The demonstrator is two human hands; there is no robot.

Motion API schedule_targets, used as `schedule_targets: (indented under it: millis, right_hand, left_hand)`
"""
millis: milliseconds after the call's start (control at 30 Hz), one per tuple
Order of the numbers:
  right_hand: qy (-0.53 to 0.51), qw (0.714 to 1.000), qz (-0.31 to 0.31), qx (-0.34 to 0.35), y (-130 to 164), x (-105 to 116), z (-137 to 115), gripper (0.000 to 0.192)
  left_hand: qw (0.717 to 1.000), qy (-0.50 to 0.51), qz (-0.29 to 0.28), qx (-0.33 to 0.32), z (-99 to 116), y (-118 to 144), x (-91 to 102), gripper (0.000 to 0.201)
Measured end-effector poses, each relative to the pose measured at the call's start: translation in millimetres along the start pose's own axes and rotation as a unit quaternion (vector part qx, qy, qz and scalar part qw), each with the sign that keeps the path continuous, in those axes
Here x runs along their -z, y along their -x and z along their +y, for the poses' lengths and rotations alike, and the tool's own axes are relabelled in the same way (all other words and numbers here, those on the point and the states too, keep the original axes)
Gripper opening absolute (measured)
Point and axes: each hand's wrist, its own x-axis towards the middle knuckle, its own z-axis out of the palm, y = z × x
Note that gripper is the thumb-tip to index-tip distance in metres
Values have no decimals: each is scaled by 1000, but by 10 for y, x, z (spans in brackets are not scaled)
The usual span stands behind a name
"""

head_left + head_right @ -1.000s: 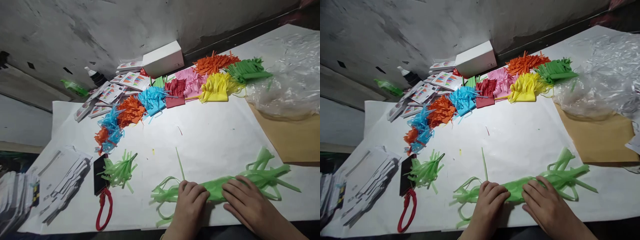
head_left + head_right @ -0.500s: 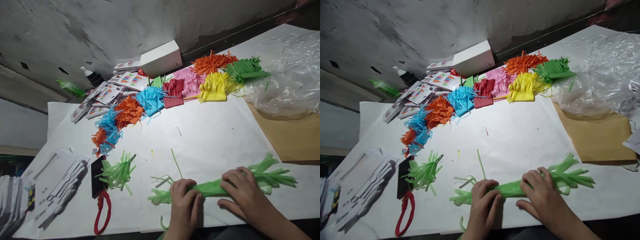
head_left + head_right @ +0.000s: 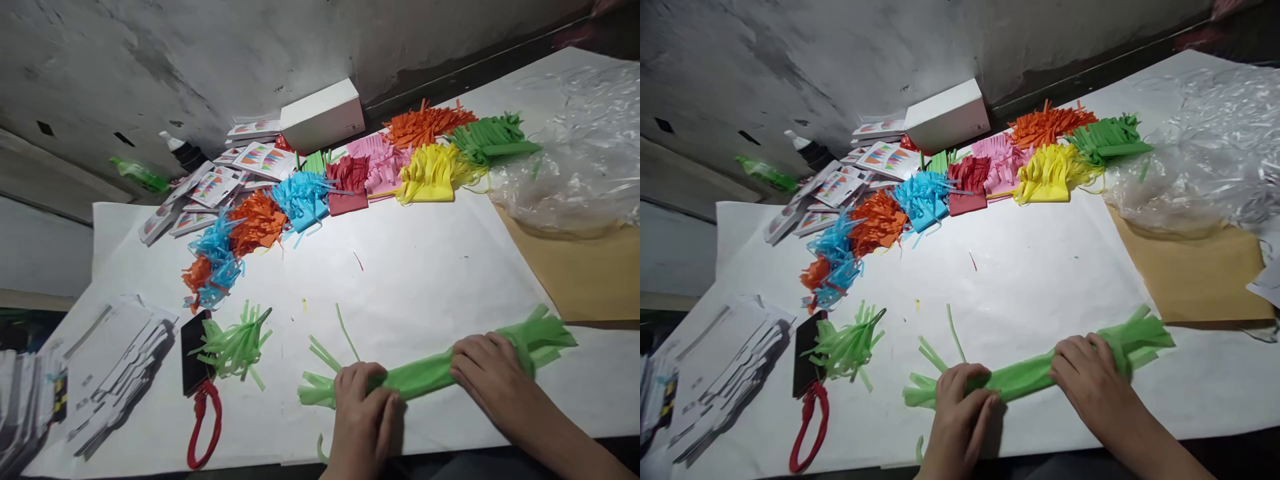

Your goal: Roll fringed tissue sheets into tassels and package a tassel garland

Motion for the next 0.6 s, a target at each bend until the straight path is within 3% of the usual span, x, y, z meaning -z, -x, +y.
schedule_targets:
  millis: [133,267,333,400,500,567,600]
  right_hand:
    - [105,994,-20,-13,-173,-56,-11,44]
    - [111,993,-14,-36,-236,-31,-11,42]
    - [90,995,13,-36,-220,-17,-37,31]
    - [27,999,27,19,-179,-25,-72,22]
    - [-52,992,5,117,-101,-65,-114,30]
    - [-52,991,-4,127,-67,-82,-128,34]
    - [-50,991,-7,120,-61,-84,-135,34]
  left_hand:
    - [996,-26,50,69,85,-112,-42,22]
    - [992,-57,75,87,125,-184,-140,23]
    - [992,-63,68,88,121,-196,-143,22]
    - [993,-67,56,84,107,-200,-119,22]
    - [994,-70,47,76,86,-198,-88,15]
    - [994,-73,71,47,88,-193,-106,5]
    - [993,-74,90,23,96,-190,-129,15]
